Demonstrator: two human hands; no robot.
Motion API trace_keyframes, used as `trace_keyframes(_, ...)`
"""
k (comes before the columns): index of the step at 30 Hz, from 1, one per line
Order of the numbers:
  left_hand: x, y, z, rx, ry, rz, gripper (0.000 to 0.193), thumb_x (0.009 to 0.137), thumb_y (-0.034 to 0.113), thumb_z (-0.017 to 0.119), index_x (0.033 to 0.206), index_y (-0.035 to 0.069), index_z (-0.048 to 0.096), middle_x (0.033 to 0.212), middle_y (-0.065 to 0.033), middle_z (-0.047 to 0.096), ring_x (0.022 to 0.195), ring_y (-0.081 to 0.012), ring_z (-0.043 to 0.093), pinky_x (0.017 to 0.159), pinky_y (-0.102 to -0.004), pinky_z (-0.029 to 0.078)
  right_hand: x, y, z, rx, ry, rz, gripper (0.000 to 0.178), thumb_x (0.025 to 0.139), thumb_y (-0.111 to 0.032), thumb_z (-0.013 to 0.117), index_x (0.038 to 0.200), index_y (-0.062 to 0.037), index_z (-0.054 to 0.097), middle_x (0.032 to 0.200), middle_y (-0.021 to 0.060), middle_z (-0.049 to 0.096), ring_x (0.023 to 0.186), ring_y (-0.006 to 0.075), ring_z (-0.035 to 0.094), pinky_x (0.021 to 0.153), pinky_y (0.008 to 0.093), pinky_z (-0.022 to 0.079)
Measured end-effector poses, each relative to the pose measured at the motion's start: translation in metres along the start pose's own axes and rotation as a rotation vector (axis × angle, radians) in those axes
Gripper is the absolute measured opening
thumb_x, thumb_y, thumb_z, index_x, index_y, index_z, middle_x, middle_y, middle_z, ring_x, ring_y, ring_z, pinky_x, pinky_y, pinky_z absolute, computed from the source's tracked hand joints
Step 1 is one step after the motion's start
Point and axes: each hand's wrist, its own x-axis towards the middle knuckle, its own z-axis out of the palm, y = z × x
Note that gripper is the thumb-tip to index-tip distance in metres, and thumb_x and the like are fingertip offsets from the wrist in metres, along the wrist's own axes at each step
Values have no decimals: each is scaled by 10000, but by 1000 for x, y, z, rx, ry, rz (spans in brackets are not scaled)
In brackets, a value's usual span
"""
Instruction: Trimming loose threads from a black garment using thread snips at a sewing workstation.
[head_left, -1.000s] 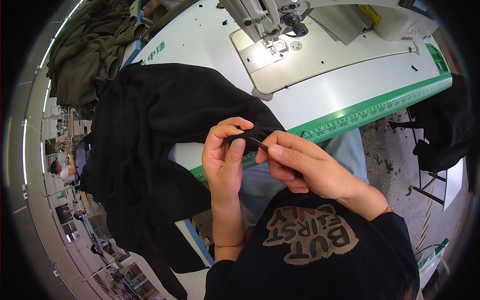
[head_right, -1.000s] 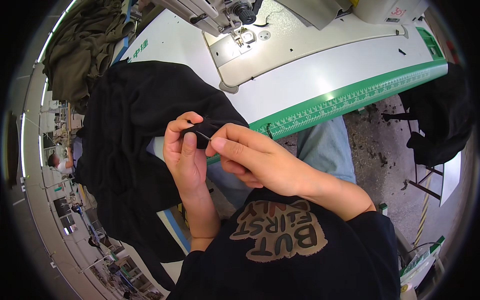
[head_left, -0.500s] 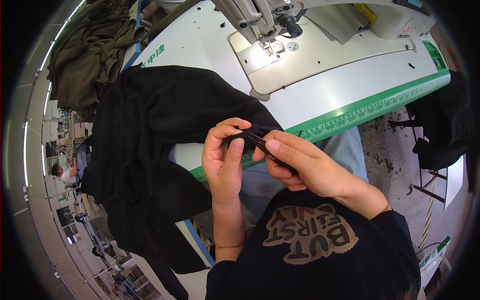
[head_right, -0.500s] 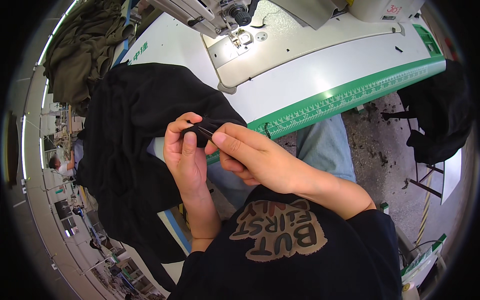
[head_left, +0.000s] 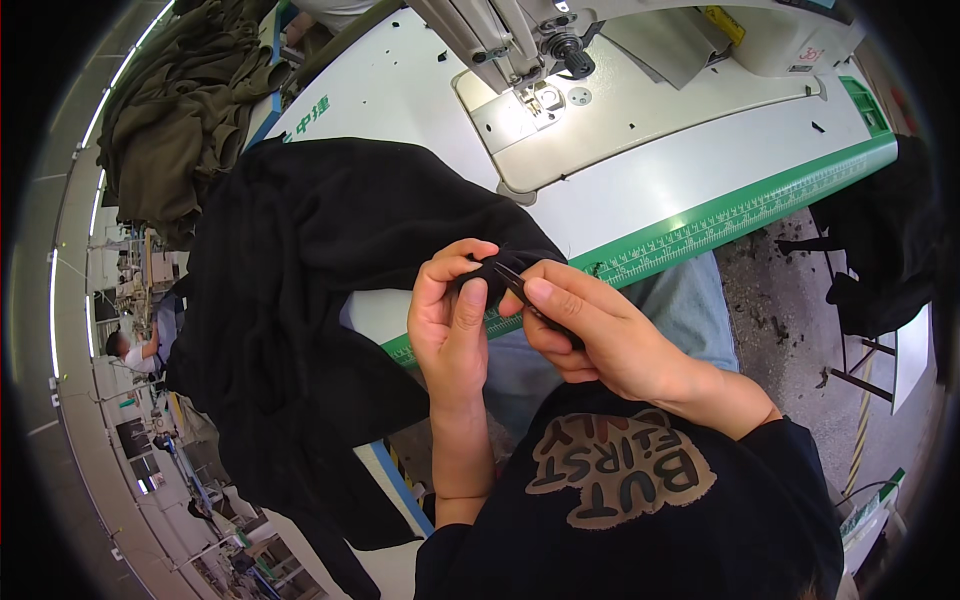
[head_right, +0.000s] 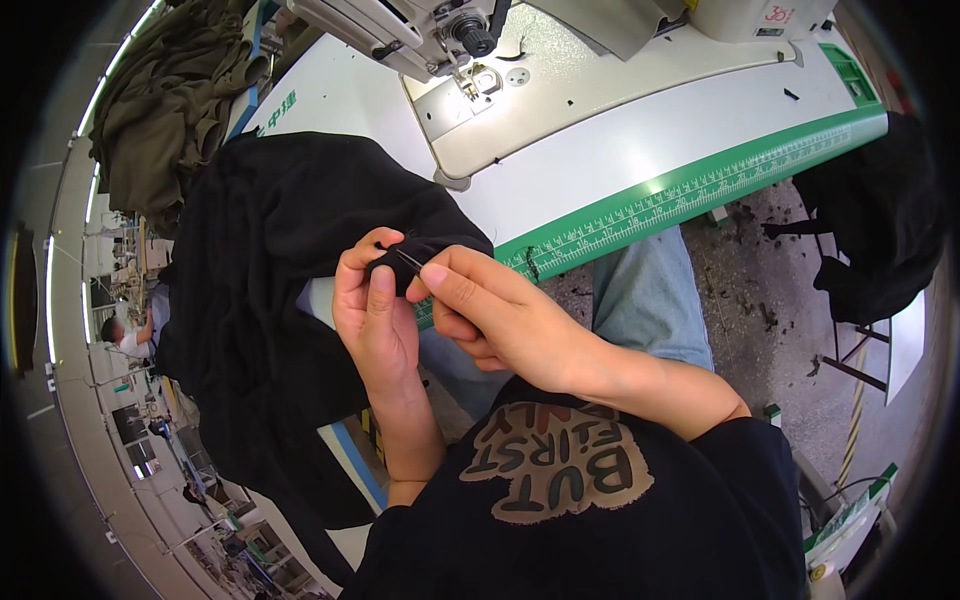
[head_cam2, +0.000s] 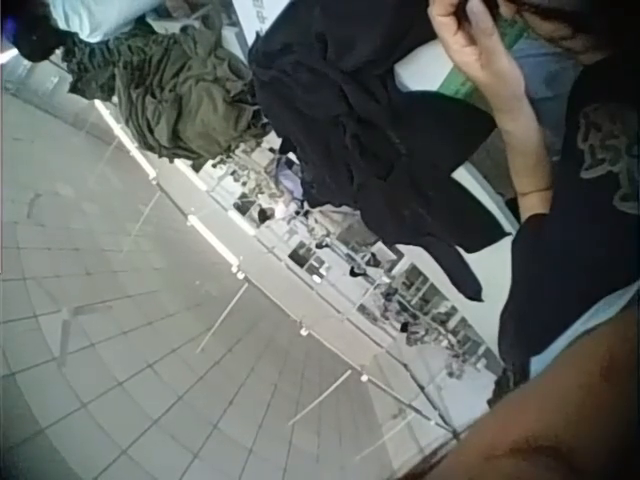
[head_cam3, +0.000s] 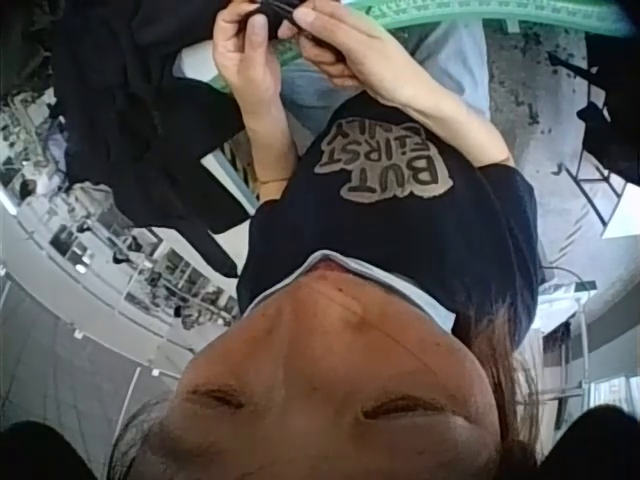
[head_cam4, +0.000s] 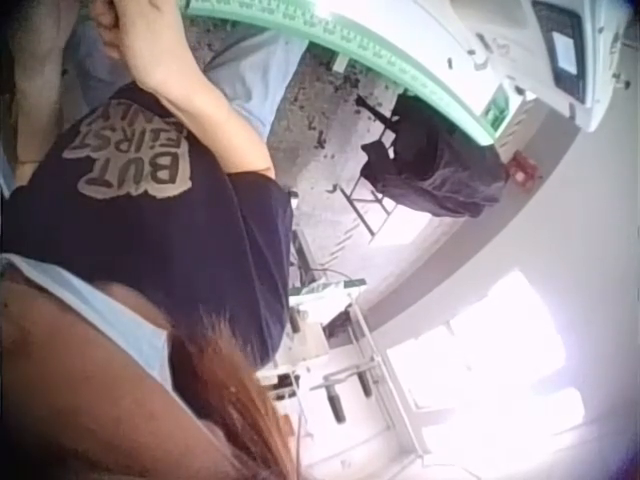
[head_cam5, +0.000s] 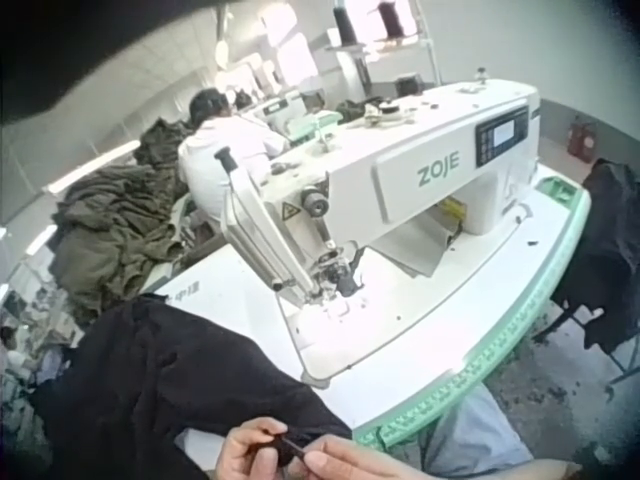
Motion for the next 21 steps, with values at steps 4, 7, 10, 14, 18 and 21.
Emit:
trace_keyframes(4, -3, -1, 1, -8, 12, -18, 139, 934, 48, 563, 1060, 0, 529, 1165, -163, 560, 988, -130, 542, 897, -264, 437, 1, 4, -1, -22, 2, -34, 278, 1031, -312, 379, 1039, -58, 494, 662, -36, 358, 505, 41, 252, 432, 193, 203)
trace_keyframes(7, -3, 0, 3, -15, 16, -86, 135, 945, 55, 547, 1065, -4, 527, 1176, -165, 560, 994, -132, 545, 905, -270, 439, 2, 8, -1, -30, 23, -59, 270, 1030, -311, 385, 1032, -62, 491, 663, -39, 354, 515, 40, 253, 442, 194, 204)
trace_keyframes(10, -5, 2, 5, -30, 31, -100, 135, 952, 61, 537, 1068, -6, 526, 1183, -166, 559, 1003, -136, 546, 912, -274, 440, 3, 12, 1, -38, 43, -82, 265, 1029, -311, 389, 1026, -66, 490, 664, -42, 351, 523, 40, 255, 451, 195, 208)
trace_keyframes(14, -6, 0, 7, -67, 55, -116, 136, 960, 70, 527, 1071, -8, 527, 1189, -167, 559, 1015, -142, 548, 919, -277, 439, 5, 16, 1, -39, 66, -106, 260, 1028, -311, 393, 1022, -69, 489, 664, -45, 349, 528, 39, 255, 459, 197, 212)
trace_keyframes(18, -6, -1, 8, -63, 56, -118, 135, 963, 69, 520, 1073, -8, 529, 1190, -166, 559, 1024, -147, 548, 927, -279, 435, 6, 17, 0, -44, 79, -125, 249, 1026, -302, 402, 1021, -68, 489, 664, -48, 349, 534, 36, 259, 464, 196, 216)
trace_keyframes(21, -6, -1, 7, -24, 45, -101, 133, 963, 65, 516, 1073, -7, 530, 1187, -165, 559, 1026, -149, 547, 931, -278, 431, 7, 17, 0, -80, 98, -140, 235, 1025, -290, 414, 1022, -67, 489, 665, -50, 353, 544, 32, 272, 472, 192, 225)
